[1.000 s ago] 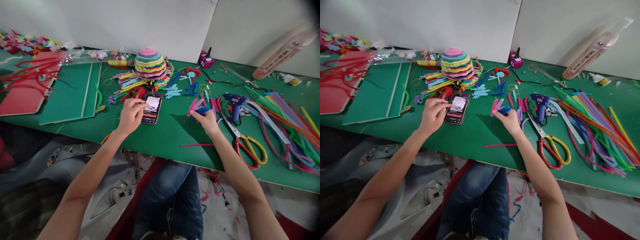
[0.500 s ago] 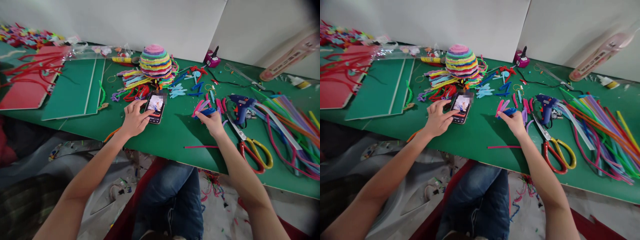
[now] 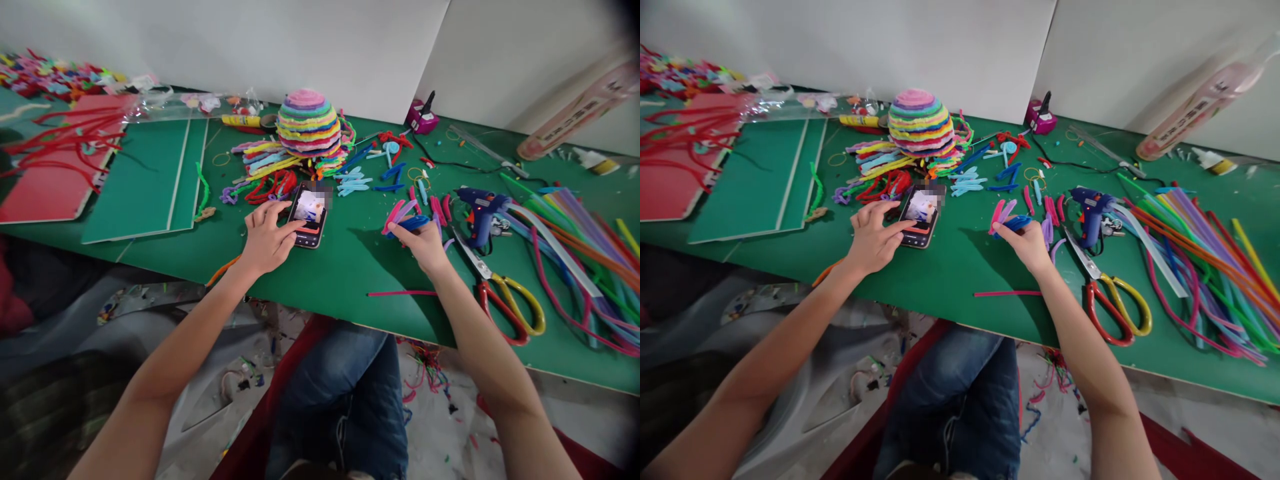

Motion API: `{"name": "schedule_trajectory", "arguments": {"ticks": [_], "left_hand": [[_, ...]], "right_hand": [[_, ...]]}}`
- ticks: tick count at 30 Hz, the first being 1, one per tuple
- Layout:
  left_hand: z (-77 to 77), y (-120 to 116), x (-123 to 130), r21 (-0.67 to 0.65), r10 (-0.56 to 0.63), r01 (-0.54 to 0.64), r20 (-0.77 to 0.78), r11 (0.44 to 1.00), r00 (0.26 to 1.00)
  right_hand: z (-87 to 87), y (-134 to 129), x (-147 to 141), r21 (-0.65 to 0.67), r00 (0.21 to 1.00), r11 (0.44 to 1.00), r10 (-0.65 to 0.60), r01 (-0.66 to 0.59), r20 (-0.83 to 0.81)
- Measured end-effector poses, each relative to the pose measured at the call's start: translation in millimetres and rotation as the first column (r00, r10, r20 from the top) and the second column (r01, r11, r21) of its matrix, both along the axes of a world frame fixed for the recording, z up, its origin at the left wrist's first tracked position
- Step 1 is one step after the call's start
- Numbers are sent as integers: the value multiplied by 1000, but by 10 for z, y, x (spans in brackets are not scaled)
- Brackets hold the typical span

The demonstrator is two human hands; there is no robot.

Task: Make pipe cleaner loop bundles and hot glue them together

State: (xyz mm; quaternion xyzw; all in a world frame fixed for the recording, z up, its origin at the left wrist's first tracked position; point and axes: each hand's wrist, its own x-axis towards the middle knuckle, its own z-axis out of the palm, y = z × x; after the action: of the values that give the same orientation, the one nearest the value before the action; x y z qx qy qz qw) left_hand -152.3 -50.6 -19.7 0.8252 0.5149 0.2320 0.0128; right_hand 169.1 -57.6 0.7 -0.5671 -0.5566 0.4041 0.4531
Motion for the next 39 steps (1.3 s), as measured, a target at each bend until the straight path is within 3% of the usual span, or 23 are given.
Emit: {"name": "schedule_trajectory", "arguments": {"ticks": [6,13,19,22,24,26,29,31,35,39], "left_hand": [[-73,21,-53,133,53,-67,108,989,993],[-58,15,-72,258,77,-141,245,956,966],[-3,-75,57,439,-202,63,278,896,939],[75,-201,376,321,-234,115,364,940,902],[132,-246,684,89,-269,257,428,962,862],[182,-216,1022,-168,-231,353,494,920,838],[240,-47,1468,-406,-114,488,668,773,736],[269,95,1667,-452,-57,574,750,683,659],[306,270,1805,-575,59,652,770,494,635],[303,274,1773,-615,109,686,770,389,629]], "right_hand": [[18,-1,-9,22,1000,1000,17,-16,-4],[0,-1,1,5,1000,1000,26,-26,10],[-27,9,37,5,1000,1000,8,-8,-3],[-17,23,69,6,1000,1000,12,-12,-14],[-4,28,88,9,1000,1000,14,-14,-21],[7,28,106,20,999,1000,22,-22,-34],[14,27,134,47,997,998,51,-49,-49],[17,33,158,60,998,998,34,-31,-56],[30,53,202,76,995,996,-37,44,-94],[37,54,202,31,995,999,-8,12,-103]]}}
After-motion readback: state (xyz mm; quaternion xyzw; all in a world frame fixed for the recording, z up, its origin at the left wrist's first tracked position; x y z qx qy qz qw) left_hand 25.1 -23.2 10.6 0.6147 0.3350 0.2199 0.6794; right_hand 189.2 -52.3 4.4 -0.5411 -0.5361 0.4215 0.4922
